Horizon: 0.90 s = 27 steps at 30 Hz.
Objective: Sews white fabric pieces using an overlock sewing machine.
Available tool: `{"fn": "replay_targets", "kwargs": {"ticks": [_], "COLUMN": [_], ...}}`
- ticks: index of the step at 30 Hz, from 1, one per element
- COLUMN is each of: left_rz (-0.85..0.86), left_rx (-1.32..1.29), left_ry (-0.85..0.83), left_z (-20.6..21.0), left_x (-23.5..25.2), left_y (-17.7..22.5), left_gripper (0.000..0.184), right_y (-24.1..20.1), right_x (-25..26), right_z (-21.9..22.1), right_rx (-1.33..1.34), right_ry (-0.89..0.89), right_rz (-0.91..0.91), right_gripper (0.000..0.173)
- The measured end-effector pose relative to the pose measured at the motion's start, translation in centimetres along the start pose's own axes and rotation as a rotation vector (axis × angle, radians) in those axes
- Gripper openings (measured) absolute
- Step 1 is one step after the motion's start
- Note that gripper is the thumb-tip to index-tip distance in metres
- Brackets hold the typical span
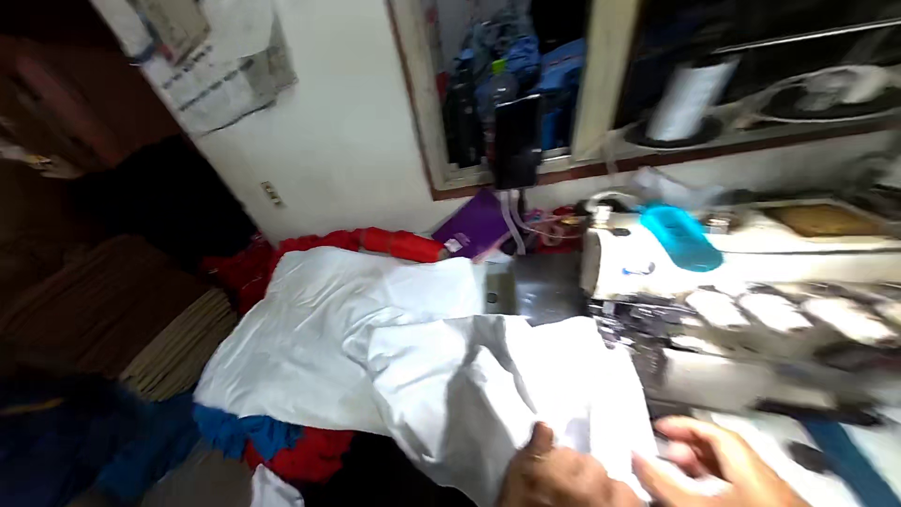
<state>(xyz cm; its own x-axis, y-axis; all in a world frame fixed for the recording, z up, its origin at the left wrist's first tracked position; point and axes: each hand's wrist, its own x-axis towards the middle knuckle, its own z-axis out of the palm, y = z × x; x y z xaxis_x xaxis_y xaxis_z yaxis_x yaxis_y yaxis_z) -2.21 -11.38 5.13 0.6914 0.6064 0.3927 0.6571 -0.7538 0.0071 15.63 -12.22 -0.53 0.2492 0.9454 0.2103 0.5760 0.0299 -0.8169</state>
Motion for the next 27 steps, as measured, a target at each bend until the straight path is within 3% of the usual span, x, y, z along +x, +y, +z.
{"fn": "replay_targets", "kwargs": {"ticks": [2,6,9,12,14,15,16,18,21,24,27], "left_rz": [0.020,0.079,0.103,0.140,0.161,0.158,0.145,0.114,0.082,0.050,0.007], "left_rx": [0.010,0.009,-0.014,-0.041,-0.025,-0.024,-0.020,-0.023,-0.098,-0.145,-0.182], "left_ry": [0.080,0.068,0.055,0.053,0.032,0.000,-0.036,-0.088,-0.088,-0.058,-0.074], "left_z": [-0.4,-0.6,-0.6,0.1,0.2,-0.1,-0.4,-0.5,0.0,-0.5,-1.3], "left_x": [0.1,0.1,0.6,1.3,1.2,0.9,0.4,-0.6,-1.3,-0.7,-0.5], "left_y": [-0.1,-0.6,-0.3,1.1,1.2,0.8,0.3,-1.0,-1.5,-1.5,-1.9], "left_gripper": [0.022,0.026,0.027,0.024,0.023,0.023,0.022,0.022,0.023,0.025,0.026], "right_y": [0.3,0.9,0.5,-0.5,-0.6,-0.5,-0.3,0.8,1.5,0.8,0.9], "right_x": [0.3,1.3,1.5,0.9,0.4,0.7,1.2,2.0,2.0,2.8,4.2], "right_z": [0.3,0.6,2.7,7.5,8.9,8.8,8.2,6.4,4.6,3.9,4.6], "right_rx": [0.232,0.725,1.232,1.792,1.888,1.912,1.827,1.358,0.701,0.371,0.097], "right_ry": [0.018,-0.065,-0.100,-0.065,-0.116,-0.129,-0.122,-0.103,0.125,0.307,0.446], "right_rz": [0.154,0.383,0.392,0.276,0.271,0.317,0.369,0.376,0.275,0.131,-0.138], "right_gripper": [0.046,0.050,0.049,0.011,0.029,0.018,0.009,0.020,0.036,0.040,0.039]}}
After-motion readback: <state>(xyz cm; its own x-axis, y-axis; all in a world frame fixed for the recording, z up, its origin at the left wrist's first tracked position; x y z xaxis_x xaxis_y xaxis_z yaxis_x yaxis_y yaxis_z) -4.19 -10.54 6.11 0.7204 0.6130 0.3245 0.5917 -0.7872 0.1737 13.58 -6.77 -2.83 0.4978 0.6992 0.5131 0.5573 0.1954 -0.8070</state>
